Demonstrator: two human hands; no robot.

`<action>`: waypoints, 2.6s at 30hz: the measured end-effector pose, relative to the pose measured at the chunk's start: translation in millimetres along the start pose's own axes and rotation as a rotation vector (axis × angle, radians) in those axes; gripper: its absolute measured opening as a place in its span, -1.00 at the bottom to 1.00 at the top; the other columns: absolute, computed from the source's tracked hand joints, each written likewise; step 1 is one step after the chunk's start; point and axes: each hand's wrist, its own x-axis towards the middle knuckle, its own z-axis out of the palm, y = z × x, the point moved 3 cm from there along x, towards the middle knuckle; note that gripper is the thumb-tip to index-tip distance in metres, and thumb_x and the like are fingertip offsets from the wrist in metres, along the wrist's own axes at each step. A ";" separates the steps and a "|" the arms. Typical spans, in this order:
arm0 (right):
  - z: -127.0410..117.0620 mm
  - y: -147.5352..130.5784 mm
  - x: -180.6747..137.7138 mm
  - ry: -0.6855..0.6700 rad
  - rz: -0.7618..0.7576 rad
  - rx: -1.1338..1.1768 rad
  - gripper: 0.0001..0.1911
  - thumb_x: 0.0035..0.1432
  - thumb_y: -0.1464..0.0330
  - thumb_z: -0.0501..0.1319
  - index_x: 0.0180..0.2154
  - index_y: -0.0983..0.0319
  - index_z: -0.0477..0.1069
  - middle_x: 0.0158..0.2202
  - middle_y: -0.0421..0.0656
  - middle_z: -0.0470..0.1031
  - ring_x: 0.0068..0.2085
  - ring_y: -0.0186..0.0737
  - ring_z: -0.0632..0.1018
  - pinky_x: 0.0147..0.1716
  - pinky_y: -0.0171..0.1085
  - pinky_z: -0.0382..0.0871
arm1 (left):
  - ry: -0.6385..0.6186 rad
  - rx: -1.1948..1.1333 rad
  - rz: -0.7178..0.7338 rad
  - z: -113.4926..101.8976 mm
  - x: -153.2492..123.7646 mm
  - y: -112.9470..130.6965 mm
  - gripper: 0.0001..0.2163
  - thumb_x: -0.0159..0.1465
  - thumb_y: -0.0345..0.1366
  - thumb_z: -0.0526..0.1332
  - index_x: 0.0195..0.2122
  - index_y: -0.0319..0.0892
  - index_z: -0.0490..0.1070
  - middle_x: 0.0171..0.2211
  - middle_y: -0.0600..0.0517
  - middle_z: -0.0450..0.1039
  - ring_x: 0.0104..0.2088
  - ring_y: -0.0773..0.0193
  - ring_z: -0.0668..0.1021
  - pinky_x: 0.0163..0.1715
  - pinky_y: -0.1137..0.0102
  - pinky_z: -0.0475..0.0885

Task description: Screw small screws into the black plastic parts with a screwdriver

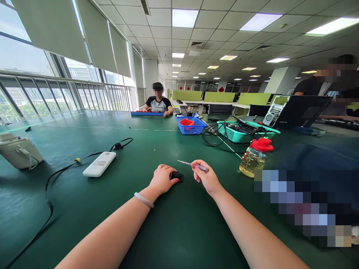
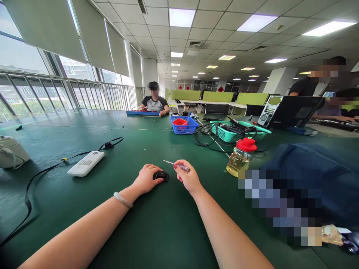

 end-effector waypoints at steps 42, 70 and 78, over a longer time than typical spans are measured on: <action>49.0 -33.3 -36.5 -0.493 -0.547 -1.254 -0.87 0.21 0.41 0.11 -0.29 0.21 0.44 -0.39 -0.19 0.52 -0.42 -0.30 0.47 -0.41 -0.32 0.17 | 0.058 -0.051 0.072 0.6 1.8 1.6 -0.68 0.14 -0.34 0.25 -0.06 -0.07 0.53 -0.06 0.00 0.56 0.10 0.02 0.40 0.15 0.16 0.31; 78.5 -22.4 -51.4 -0.642 -0.340 -1.524 -0.81 0.30 0.28 0.12 -0.26 0.25 0.43 -0.34 -0.07 0.59 -0.35 -0.14 0.59 -0.42 -0.28 0.23 | 0.041 -0.050 0.013 0.4 3.2 -0.1 -0.71 0.12 -0.30 0.30 -0.09 -0.05 0.53 -0.09 -0.01 0.55 0.10 0.01 0.39 0.13 0.14 0.32; 75.7 -30.9 -49.0 -0.561 -0.334 -1.495 -0.86 0.27 0.30 0.13 -0.27 0.22 0.41 -0.38 -0.12 0.57 -0.38 -0.18 0.57 -0.47 -0.29 0.16 | 0.045 -0.082 0.004 0.9 3.1 -2.3 -0.71 0.10 -0.33 0.30 -0.12 -0.08 0.54 -0.08 -0.02 0.55 0.09 0.02 0.40 0.14 0.16 0.30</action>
